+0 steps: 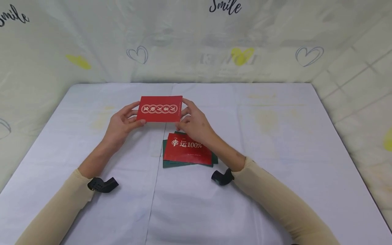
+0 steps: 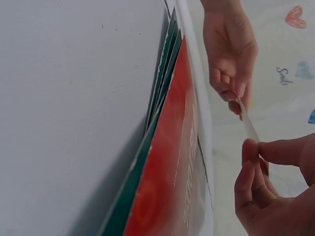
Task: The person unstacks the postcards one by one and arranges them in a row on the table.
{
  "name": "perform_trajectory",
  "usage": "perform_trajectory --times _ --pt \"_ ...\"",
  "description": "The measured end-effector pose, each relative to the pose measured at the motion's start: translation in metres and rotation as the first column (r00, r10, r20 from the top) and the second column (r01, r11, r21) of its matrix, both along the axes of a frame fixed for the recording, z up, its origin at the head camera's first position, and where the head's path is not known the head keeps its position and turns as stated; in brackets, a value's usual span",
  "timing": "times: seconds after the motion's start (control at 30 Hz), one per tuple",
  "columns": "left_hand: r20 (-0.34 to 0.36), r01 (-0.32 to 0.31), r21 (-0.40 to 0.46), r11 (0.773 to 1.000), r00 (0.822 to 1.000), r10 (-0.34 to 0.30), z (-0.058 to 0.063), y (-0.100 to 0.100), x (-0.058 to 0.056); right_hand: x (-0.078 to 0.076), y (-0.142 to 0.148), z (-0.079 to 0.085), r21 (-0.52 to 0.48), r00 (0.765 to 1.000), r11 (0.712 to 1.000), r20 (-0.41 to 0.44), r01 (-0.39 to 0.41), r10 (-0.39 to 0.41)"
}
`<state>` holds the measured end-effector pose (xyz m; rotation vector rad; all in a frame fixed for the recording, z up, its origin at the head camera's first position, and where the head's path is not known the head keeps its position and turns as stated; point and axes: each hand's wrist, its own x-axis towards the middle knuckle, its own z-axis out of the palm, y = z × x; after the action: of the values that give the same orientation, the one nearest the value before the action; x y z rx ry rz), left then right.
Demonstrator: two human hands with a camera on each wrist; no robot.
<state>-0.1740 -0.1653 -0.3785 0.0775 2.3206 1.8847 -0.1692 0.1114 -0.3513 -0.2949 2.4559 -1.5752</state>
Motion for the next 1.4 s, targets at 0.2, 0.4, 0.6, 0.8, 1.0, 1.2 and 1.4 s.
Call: perform_trajectory --times 0.2,0.4,0.6,0.8,1.0,1.2,1.4 --pt "0.020 -0.007 0.056 0.998 1.000 0.005 0.000 -0.002 -0.001 -0.005 -0.004 0.001 -0.028 1.000 1.000 0.022 -0.004 0.005" --pt "0.026 -0.011 0.132 0.991 1.000 0.007 -0.001 -0.005 -0.001 -0.012 -0.012 0.000 -0.076 0.999 0.997 0.028 -0.017 0.020" --pt "0.003 -0.024 0.250 0.968 1.000 0.024 -0.002 -0.007 0.001 -0.014 -0.020 0.001 -0.088 0.998 0.994 0.022 -0.058 0.060" --pt "0.002 -0.038 0.364 0.931 0.999 0.040 -0.005 -0.008 0.000 -0.013 -0.027 0.001 -0.111 0.996 0.991 0.042 -0.072 0.077" --pt "0.016 -0.073 0.401 0.913 0.997 0.072 -0.006 -0.008 0.001 -0.012 -0.035 -0.001 -0.109 0.994 0.990 0.049 -0.088 0.093" --pt "0.015 -0.085 0.426 0.901 0.996 0.087 -0.007 -0.007 0.000 -0.011 -0.037 -0.002 -0.117 0.994 0.988 0.046 -0.097 0.103" --pt "0.005 -0.085 0.418 0.905 0.996 0.091 -0.008 -0.009 -0.001 -0.010 -0.039 -0.002 -0.138 0.991 0.984 0.057 -0.112 0.121"
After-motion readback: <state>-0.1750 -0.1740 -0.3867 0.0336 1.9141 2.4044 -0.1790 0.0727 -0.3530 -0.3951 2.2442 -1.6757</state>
